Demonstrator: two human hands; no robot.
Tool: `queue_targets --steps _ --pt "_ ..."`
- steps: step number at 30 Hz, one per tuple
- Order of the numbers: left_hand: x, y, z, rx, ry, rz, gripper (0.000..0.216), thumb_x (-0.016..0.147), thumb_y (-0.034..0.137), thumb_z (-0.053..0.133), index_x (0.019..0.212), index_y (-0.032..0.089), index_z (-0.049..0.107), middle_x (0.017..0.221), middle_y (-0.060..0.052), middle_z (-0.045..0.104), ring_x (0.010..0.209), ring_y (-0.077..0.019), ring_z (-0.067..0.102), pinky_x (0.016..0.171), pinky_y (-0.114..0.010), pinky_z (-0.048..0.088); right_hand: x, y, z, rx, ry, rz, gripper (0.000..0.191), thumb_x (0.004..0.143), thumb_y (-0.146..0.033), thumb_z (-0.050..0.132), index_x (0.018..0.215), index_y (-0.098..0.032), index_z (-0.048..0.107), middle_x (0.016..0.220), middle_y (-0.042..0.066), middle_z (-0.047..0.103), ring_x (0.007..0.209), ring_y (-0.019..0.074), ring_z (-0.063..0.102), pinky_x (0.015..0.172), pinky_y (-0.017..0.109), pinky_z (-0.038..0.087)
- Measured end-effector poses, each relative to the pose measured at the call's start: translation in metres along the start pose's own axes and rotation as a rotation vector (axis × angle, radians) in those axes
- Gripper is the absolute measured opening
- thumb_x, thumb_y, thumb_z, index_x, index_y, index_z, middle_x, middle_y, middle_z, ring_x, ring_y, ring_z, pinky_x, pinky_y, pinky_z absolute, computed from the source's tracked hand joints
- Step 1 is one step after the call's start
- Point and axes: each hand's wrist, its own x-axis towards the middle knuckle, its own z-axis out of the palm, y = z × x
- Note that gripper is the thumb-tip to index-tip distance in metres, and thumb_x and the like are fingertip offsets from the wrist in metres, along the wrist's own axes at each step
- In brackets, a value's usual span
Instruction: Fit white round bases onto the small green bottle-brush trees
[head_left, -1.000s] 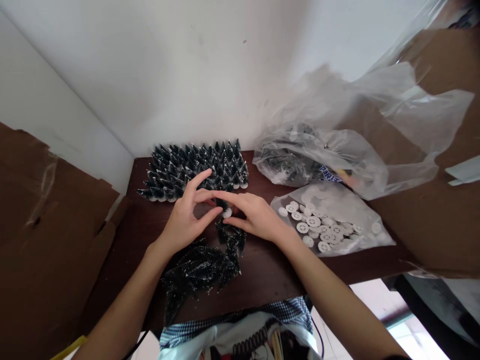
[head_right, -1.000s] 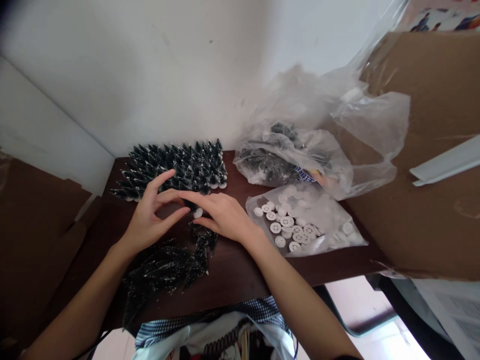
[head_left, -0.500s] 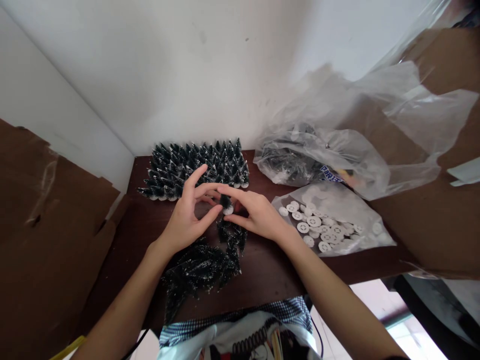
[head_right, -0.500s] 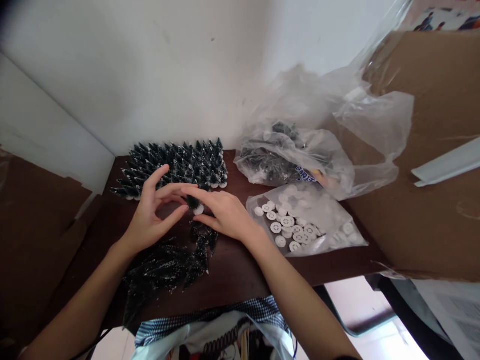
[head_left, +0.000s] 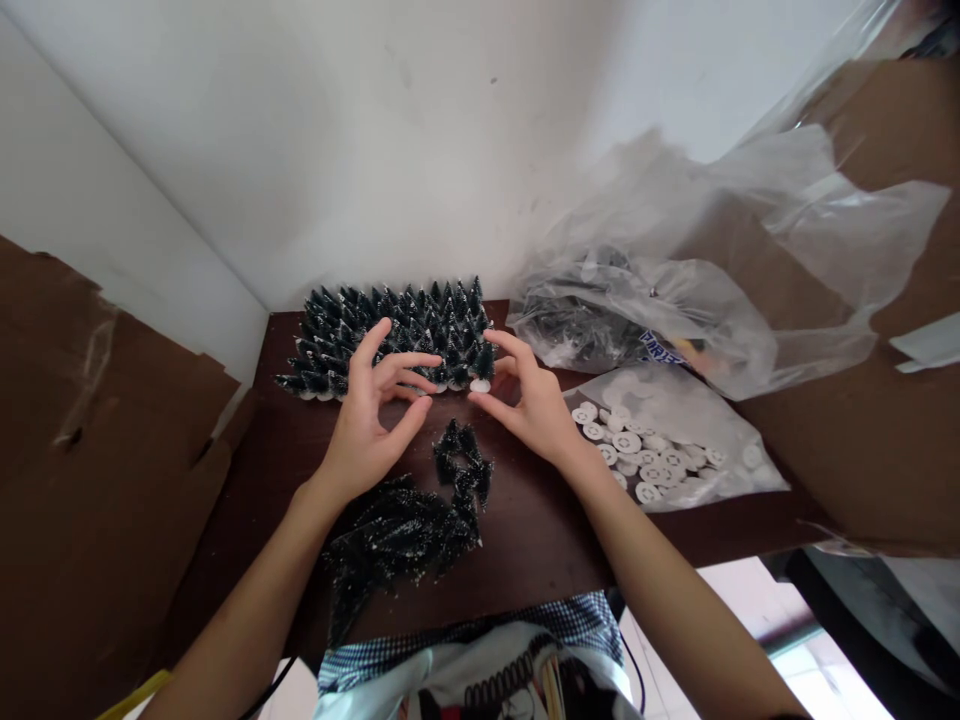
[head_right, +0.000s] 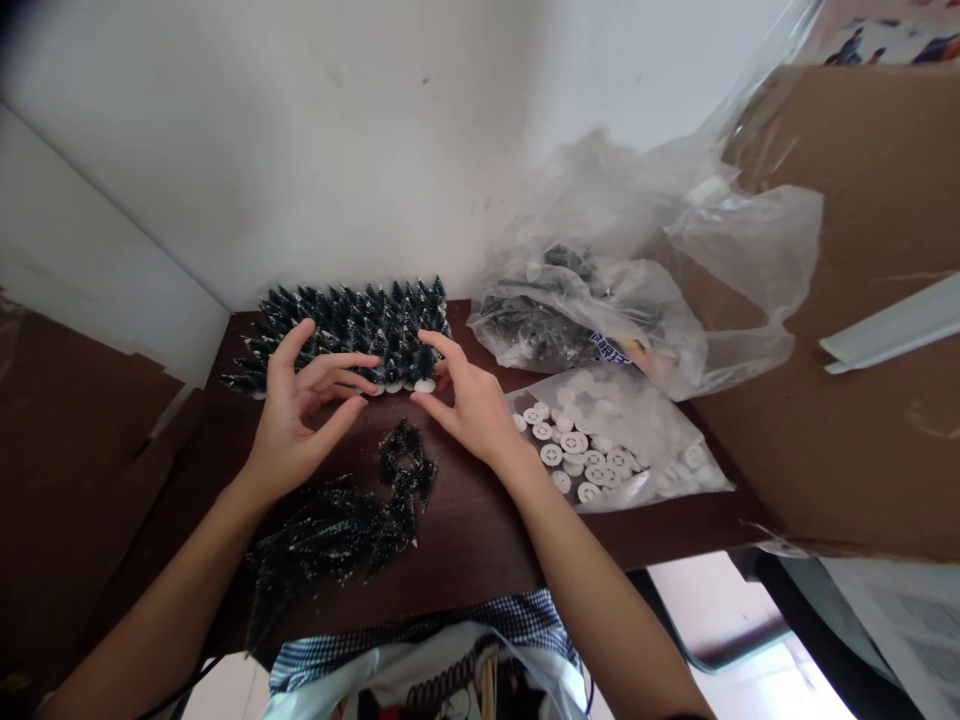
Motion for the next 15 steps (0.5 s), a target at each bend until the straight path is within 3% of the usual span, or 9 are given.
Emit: queue_targets --steps 5,15 --pt "0.0 -0.001 0.0 -0.009 -0.002 -0.004 0.078 0.092 0.013 0.06 0.154 0.034 0.018 0.126 -0.009 0.064 0.095 -0.0183 0.068 0.085 -0.038 0.06 0.0 0.009 0.006 -0.133 -0.095 0.064 0.067 0.084 -0.015 0.066 0.143 -0.03 0.039 0.082 -0.001 0.061 0.076 0.0208 0.063 0.078 0.039 0.053" --pt "0.0 0.002 0.0 -0.004 -0.007 -0.026 0.077 0.092 0.015 0.06 0.154 0.033 0.017 0.126 -0.01 0.063 0.095 -0.0192 0.068 0.084 -0.039 0.061 -0.001 0.01 0.012 -0.141 -0.126 0.049 0.062 0.083 -0.011 0.064 0.138 -0.027 0.042 0.113 0.008 0.066 0.089 0.0209 0.065 0.087 0.04 0.051"
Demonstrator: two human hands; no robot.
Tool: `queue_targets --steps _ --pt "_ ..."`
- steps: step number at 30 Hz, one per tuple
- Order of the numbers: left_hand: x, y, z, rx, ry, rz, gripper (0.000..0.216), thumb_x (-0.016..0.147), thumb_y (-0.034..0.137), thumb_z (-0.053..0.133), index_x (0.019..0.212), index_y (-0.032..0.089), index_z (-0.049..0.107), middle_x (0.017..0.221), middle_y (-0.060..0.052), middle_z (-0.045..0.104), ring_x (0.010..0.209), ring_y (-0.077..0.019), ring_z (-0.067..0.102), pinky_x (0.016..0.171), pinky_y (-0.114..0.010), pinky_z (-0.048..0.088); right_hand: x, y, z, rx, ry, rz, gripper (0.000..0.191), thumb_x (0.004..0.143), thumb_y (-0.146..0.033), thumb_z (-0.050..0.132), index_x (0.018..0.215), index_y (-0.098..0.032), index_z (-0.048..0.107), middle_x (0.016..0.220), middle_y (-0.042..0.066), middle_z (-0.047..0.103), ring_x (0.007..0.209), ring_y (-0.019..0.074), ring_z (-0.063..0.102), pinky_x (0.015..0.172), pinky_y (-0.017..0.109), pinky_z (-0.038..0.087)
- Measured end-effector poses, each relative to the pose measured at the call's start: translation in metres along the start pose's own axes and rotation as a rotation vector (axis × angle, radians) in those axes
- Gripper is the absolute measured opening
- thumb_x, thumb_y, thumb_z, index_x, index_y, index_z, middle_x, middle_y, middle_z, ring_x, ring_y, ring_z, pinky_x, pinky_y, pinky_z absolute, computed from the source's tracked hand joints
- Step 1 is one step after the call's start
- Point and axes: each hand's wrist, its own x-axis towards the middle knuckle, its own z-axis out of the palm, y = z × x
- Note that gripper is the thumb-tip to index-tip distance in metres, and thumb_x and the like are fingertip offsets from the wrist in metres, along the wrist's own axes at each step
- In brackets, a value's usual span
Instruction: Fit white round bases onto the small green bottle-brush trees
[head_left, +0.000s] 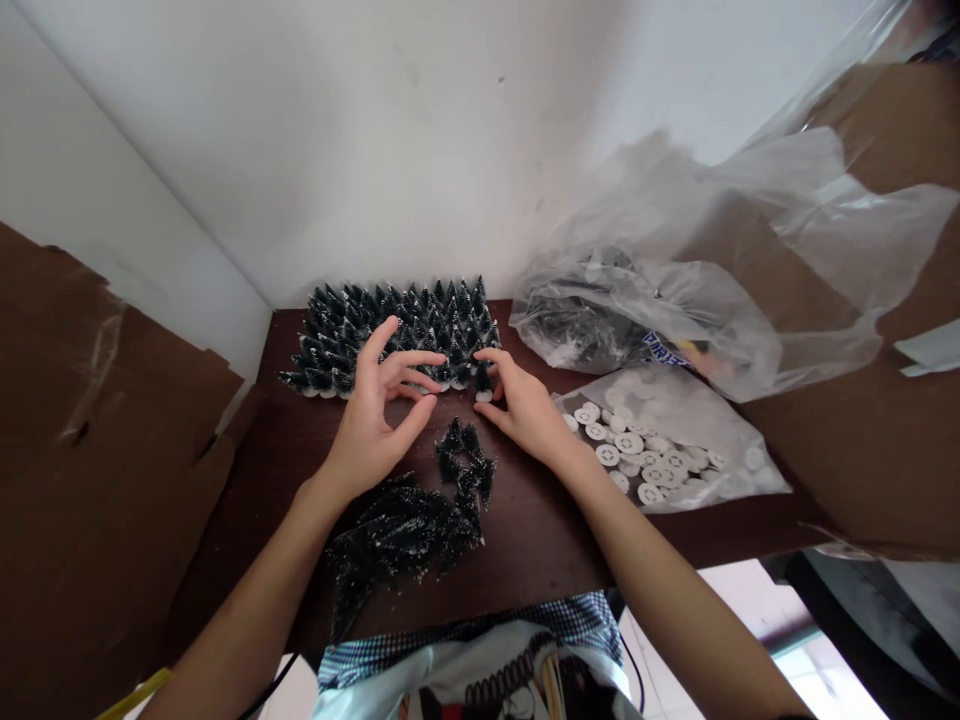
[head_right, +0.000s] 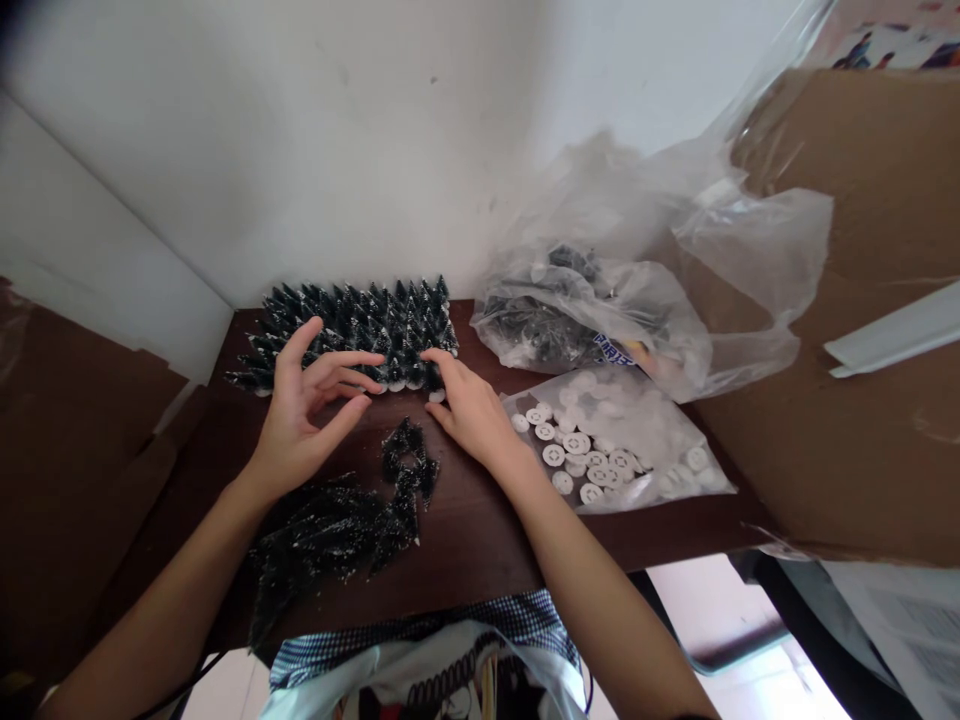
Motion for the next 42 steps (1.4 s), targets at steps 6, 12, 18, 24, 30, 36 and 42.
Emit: queue_targets --steps 6,12,18,24,30,36,42 --pt "-0.001 -0.001 -0.001 0.003 -0.007 0.0 0.077 0.093 0.014 0.059 0.154 0.034 0.017 0.127 -0.009 0.063 0.096 -0.0194 0.068 0.085 -0.039 0.06 -0.001 -0.012 -0.008 -0.059 0.015 0.042 0.047 0.089 -0.017 0.062 0.133 -0.028 0.051 0.107 0.007 0.071 0.079 0.021 0.067 0.083 0.041 0.053" --pt "-0.001 -0.005 0.0 0.002 -0.014 0.025 0.077 0.093 0.014 0.06 0.154 0.033 0.017 0.128 -0.009 0.062 0.096 -0.0174 0.067 0.084 -0.036 0.06 -0.001 -0.011 -0.009 -0.088 0.051 0.06 0.039 0.09 -0.018 0.063 0.128 -0.026 0.056 0.101 0.006 0.072 0.076 0.0198 0.067 0.08 0.037 0.052" --pt "-0.001 -0.007 0.0 0.003 -0.029 0.032 0.078 0.093 0.012 0.06 0.154 0.032 0.017 0.128 -0.01 0.062 0.096 -0.0172 0.067 0.082 -0.035 0.059 0.0 -0.007 -0.006 -0.023 0.091 0.056 0.039 0.089 -0.013 0.06 0.127 -0.024 0.056 0.104 0.007 0.071 0.084 0.0201 0.068 0.079 0.034 0.053" --pt "-0.001 -0.006 0.001 0.008 -0.041 0.019 0.077 0.093 0.012 0.059 0.154 0.033 0.017 0.128 -0.01 0.062 0.095 -0.0168 0.066 0.082 -0.034 0.059 0.0 -0.005 0.0 0.026 0.142 0.066 0.042 0.087 -0.009 0.059 0.126 -0.024 0.056 0.103 0.007 0.07 0.082 0.0198 0.068 0.081 0.035 0.054" --pt "-0.001 -0.006 0.001 0.002 -0.044 0.013 0.077 0.093 0.013 0.06 0.154 0.033 0.017 0.128 -0.009 0.062 0.095 -0.0169 0.067 0.083 -0.035 0.059 0.001 -0.004 0.003 0.073 0.161 0.085 0.047 0.084 -0.008 0.061 0.128 -0.025 0.054 0.107 0.007 0.069 0.082 0.019 0.069 0.082 0.036 0.055" --pt "-0.001 -0.005 0.001 0.011 -0.054 0.009 0.076 0.094 0.012 0.058 0.154 0.032 0.016 0.128 -0.01 0.061 0.095 -0.0173 0.067 0.083 -0.036 0.059 0.001 -0.007 0.0 0.125 0.159 0.137 0.051 0.083 -0.009 0.062 0.131 -0.023 0.051 0.108 0.008 0.069 0.075 0.0168 0.068 0.08 0.036 0.056" --pt "-0.002 -0.006 0.0 0.014 -0.057 0.008 0.077 0.094 0.013 0.059 0.155 0.032 0.015 0.128 -0.01 0.061 0.095 -0.0171 0.066 0.084 -0.036 0.058 0.001 -0.007 0.0 0.084 0.152 0.106 0.045 0.084 -0.01 0.061 0.126 -0.023 0.055 0.106 0.007 0.07 0.076 0.0177 0.067 0.078 0.036 0.056"
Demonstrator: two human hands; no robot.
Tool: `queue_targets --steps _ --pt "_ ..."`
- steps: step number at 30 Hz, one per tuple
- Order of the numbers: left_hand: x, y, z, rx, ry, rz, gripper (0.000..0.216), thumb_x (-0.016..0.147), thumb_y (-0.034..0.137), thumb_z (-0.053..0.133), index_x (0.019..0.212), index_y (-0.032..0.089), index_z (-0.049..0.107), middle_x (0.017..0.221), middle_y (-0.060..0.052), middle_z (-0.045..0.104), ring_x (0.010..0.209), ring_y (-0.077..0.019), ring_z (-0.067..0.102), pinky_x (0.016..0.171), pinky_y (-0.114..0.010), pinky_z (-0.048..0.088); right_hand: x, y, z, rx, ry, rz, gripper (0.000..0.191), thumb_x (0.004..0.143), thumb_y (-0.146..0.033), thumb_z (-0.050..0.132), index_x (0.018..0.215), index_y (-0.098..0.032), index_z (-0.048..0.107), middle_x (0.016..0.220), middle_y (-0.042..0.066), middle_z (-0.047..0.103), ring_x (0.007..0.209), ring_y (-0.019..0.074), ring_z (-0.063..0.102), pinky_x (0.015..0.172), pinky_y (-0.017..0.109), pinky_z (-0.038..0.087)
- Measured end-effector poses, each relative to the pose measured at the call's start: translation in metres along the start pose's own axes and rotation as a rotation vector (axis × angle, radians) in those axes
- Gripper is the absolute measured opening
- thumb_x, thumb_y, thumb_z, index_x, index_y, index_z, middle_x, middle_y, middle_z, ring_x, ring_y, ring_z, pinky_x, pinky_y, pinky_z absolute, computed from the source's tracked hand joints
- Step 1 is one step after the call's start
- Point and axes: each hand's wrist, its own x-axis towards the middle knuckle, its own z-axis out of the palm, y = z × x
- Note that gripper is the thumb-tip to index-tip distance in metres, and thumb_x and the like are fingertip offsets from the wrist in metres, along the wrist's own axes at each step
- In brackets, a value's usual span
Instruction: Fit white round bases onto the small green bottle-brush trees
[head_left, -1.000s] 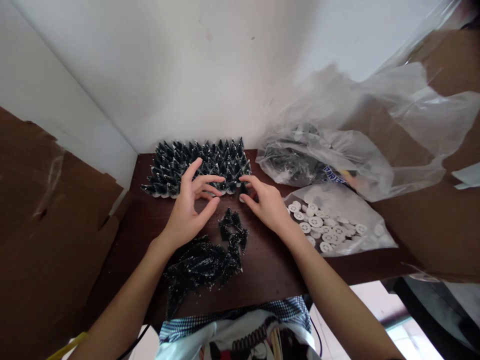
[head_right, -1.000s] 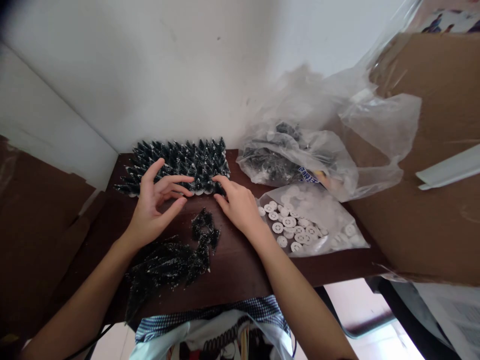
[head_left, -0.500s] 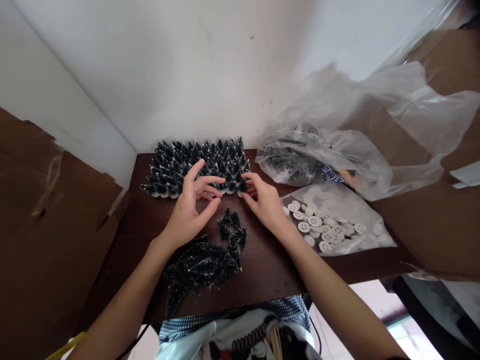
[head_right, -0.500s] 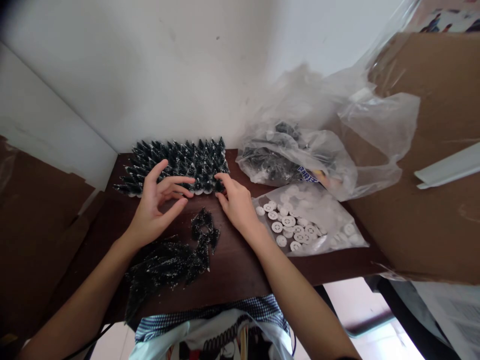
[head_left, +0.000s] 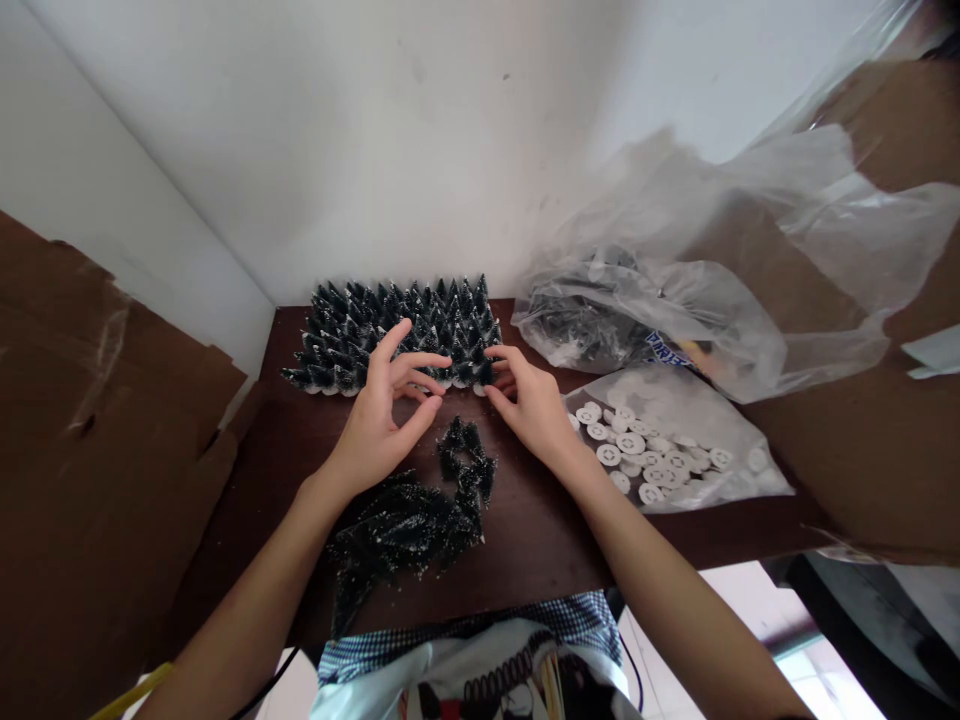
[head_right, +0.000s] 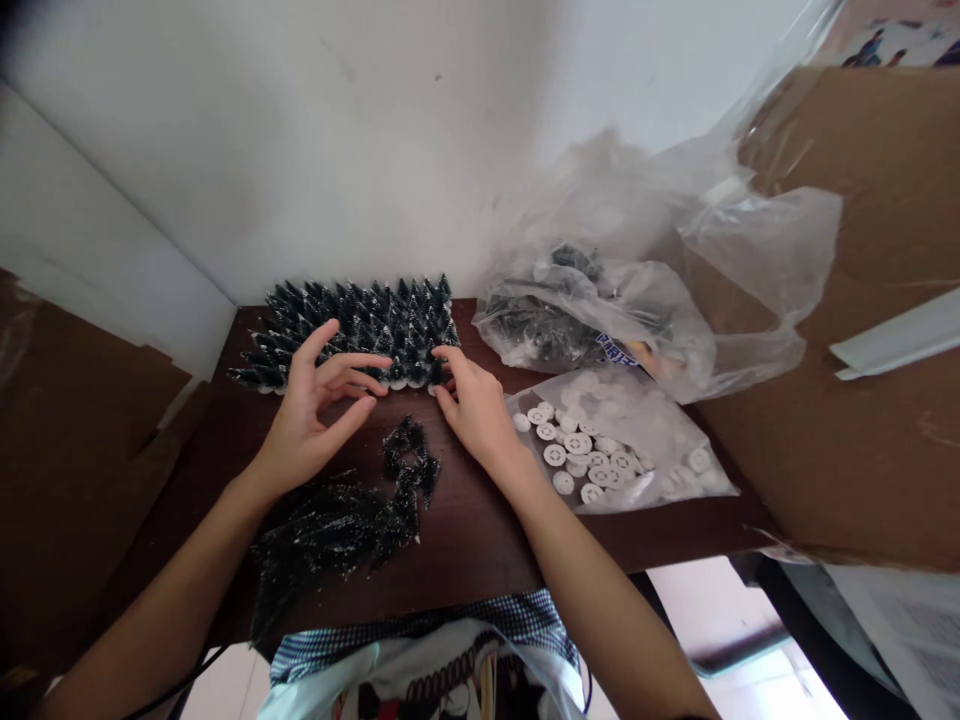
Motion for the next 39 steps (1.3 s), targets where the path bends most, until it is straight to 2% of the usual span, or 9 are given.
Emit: queue_targets --steps 11,20,29,39 --pt "0.0002 -0.0027 0.0004 0.016 -0.011 -0.003 0.076 0.094 0.014 0.058 0.154 0.032 0.015 0.128 -0.01 0.061 0.095 -0.0171 0.067 0.083 -0.036 0.058 0.0016 0.0025 -0.0011 -0.023 0.081 -0.101 0.027 0.093 -0.016 0.056 0.118 -0.021 0.065 0.104 0.008 0.072 0.087 0.0199 0.069 0.081 0.034 0.054" --pt "0.0002 0.0002 0.0007 -0.005 -0.011 -0.01 0.078 0.095 0.014 0.058 0.155 0.032 0.013 0.125 -0.01 0.063 0.094 -0.0179 0.067 0.085 -0.038 0.057 0.0012 -0.0024 -0.0022 -0.011 0.087 -0.047 0.017 0.092 -0.016 0.055 0.107 -0.021 0.062 0.099 0.007 0.073 0.089 0.021 0.069 0.081 0.034 0.053" --pt "0.0 0.0006 0.001 0.008 -0.014 -0.018 0.077 0.095 0.016 0.058 0.156 0.031 0.012 0.125 -0.011 0.064 0.094 -0.0181 0.067 0.086 -0.039 0.058 0.0012 -0.0008 0.0011 -0.027 0.095 -0.015 0.024 0.09 -0.014 0.056 0.113 -0.021 0.06 0.097 0.007 0.071 0.084 0.0204 0.068 0.082 0.035 0.053" --pt "-0.0001 -0.0003 0.001 0.008 -0.027 -0.009 0.079 0.094 0.014 0.058 0.156 0.031 0.012 0.126 -0.011 0.064 0.093 -0.0185 0.067 0.086 -0.04 0.057 0.0008 -0.0005 0.0024 -0.071 0.079 -0.031 0.034 0.09 -0.013 0.056 0.123 -0.023 0.056 0.099 0.006 0.071 0.087 0.0213 0.067 0.084 0.037 0.052"
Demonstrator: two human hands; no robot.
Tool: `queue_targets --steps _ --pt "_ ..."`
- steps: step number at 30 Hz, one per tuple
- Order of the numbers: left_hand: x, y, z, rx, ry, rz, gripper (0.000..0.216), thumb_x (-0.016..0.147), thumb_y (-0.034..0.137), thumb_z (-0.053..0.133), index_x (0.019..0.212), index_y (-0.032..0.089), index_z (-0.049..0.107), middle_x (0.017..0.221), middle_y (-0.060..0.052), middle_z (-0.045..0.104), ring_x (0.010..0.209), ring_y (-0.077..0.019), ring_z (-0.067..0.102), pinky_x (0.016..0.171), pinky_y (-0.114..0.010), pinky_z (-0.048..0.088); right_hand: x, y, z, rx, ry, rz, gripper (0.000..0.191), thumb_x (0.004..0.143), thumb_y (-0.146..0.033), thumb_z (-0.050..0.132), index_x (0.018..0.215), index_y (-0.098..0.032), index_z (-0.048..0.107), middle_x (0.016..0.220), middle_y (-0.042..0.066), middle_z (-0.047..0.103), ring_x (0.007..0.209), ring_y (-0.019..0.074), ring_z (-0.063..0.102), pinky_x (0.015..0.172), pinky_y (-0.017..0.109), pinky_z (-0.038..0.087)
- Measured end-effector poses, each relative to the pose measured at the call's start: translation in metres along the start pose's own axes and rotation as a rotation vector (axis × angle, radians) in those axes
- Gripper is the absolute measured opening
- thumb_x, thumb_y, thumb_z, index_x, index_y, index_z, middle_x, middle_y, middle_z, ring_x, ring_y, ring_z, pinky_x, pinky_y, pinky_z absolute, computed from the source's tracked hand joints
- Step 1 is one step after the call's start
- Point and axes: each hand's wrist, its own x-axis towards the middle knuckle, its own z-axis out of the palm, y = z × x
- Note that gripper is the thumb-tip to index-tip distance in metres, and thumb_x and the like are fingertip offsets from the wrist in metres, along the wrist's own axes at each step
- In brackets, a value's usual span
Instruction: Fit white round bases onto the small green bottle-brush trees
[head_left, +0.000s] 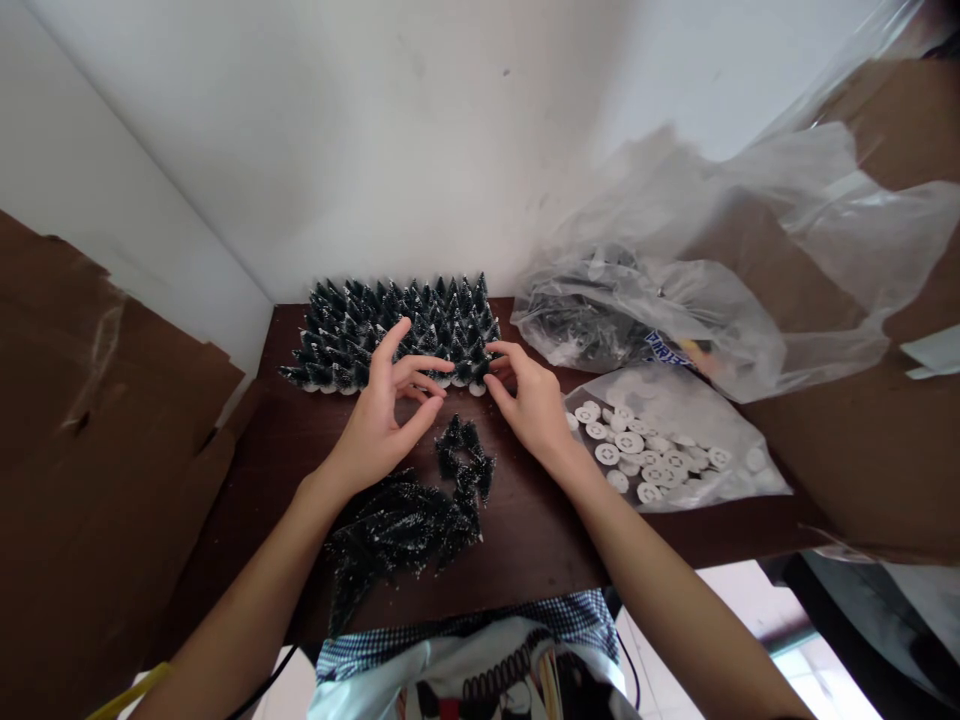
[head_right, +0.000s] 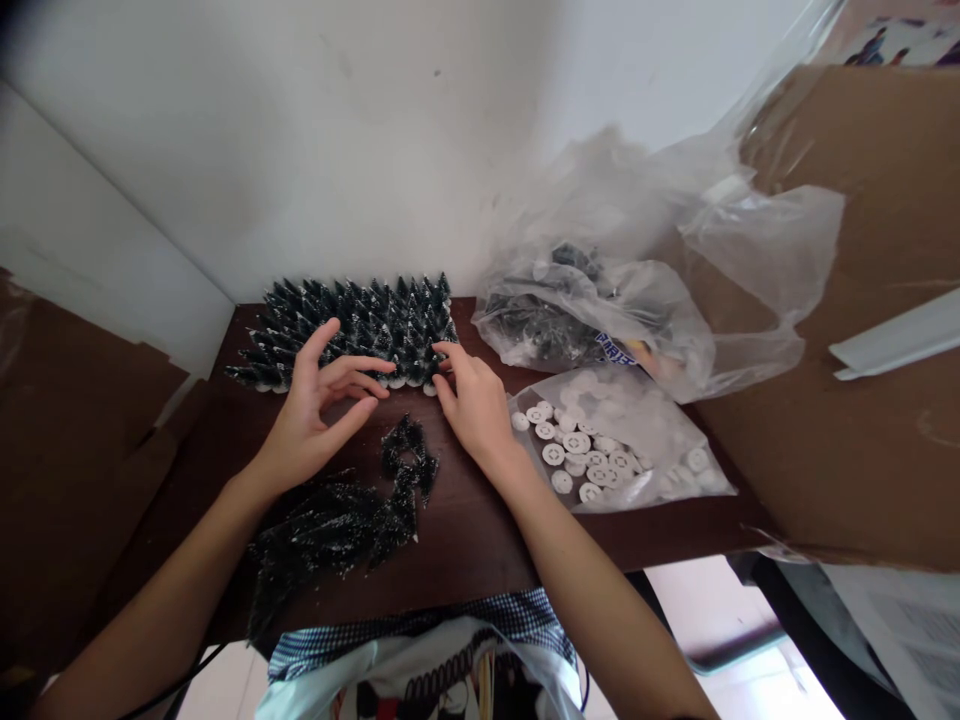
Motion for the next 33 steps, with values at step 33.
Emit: queue_targets --steps 33 --pt "-0.0001 -0.0005 0.0005 -0.014 0.002 0.007 0.08 0.094 0.014 0.059 0.156 0.032 0.014 0.124 -0.01 0.064 0.092 -0.0194 0.067 0.086 -0.041 0.058 -0.0044 0.0079 0.0096 -0.029 -0.039 0.089 0.039 0.081 -0.018 0.064 0.112 -0.021 0.042 0.087 0.003 0.061 0.08 0.0207 0.062 0.071 0.034 0.047"
